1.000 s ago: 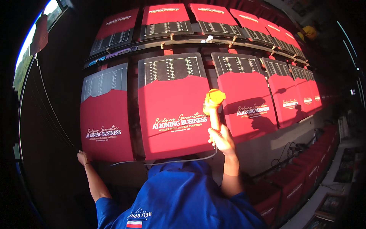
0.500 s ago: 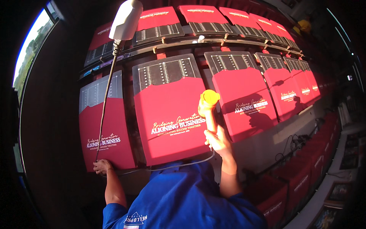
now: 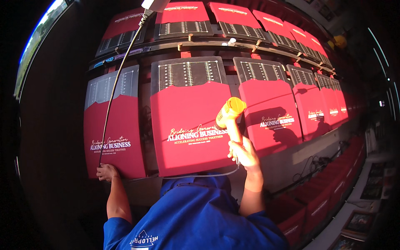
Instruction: The person uses a heat gun to dry ink on screen-printed t-shirts mounted on several boards in a workshop.
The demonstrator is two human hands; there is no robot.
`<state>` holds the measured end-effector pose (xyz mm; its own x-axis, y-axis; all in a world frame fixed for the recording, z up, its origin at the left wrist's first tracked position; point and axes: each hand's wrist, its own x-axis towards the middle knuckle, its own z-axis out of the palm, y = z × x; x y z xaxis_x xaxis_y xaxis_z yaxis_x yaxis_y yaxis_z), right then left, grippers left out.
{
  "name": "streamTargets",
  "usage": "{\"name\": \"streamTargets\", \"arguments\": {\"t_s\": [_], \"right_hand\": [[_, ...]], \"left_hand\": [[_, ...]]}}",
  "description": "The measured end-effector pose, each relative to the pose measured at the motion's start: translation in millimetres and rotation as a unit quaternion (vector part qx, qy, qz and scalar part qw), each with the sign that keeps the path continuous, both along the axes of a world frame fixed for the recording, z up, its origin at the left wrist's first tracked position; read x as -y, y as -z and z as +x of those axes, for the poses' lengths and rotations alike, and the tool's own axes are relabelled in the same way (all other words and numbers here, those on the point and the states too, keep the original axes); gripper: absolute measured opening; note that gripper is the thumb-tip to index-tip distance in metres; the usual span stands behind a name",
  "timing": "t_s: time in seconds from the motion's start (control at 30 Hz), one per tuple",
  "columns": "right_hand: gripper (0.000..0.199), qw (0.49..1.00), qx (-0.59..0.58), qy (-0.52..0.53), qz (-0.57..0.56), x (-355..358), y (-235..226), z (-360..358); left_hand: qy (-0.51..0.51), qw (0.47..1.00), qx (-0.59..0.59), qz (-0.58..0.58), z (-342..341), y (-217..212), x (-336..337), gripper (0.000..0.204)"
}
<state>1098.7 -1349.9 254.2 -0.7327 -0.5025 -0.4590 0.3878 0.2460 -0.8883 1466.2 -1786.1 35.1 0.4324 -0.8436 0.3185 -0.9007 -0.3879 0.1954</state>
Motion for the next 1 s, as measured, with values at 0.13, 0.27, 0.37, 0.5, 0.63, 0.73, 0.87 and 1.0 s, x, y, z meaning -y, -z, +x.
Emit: {"name": "streamTargets", "arguments": {"t_s": [0.13,0.27,0.37,0.5,0.63,0.73,0.87,1.0], "right_hand": [[0.017,1.0,-0.014,-0.001,0.005,10,2,0],[0.016,0.999,-0.023,-0.031,0.01,20,2,6],[0.014,0.998,0.009,-0.058,0.01,21,-4,7],[0.013,0.997,-0.025,-0.07,0.005,32,-8,20],[0.016,0.996,-0.003,-0.087,0.013,37,-10,18],[0.016,0.994,-0.042,-0.101,0.025,44,-5,25],[0.015,0.992,-0.003,-0.123,0.001,46,-6,19],[0.014,0.991,-0.031,-0.133,0.015,55,-3,24]], "left_hand": [[-0.009,1.0,0.004,0.004,3,4,4,0.037],[-0.004,1.0,0.014,-0.002,-2,1,2,0.037],[-0.01,1.0,-0.006,0.008,-1,-1,2,0.037],[-0.004,1.0,-0.004,-0.003,4,6,5,0.038],[0.005,1.0,-0.004,0.006,5,6,4,0.039],[-0.001,1.0,-0.015,0.004,3,3,3,0.04],[0.001,1.0,-0.011,0.001,-5,-9,-2,0.038],[0.002,1.0,-0.008,0.0,-6,-10,-1,0.039]]}}
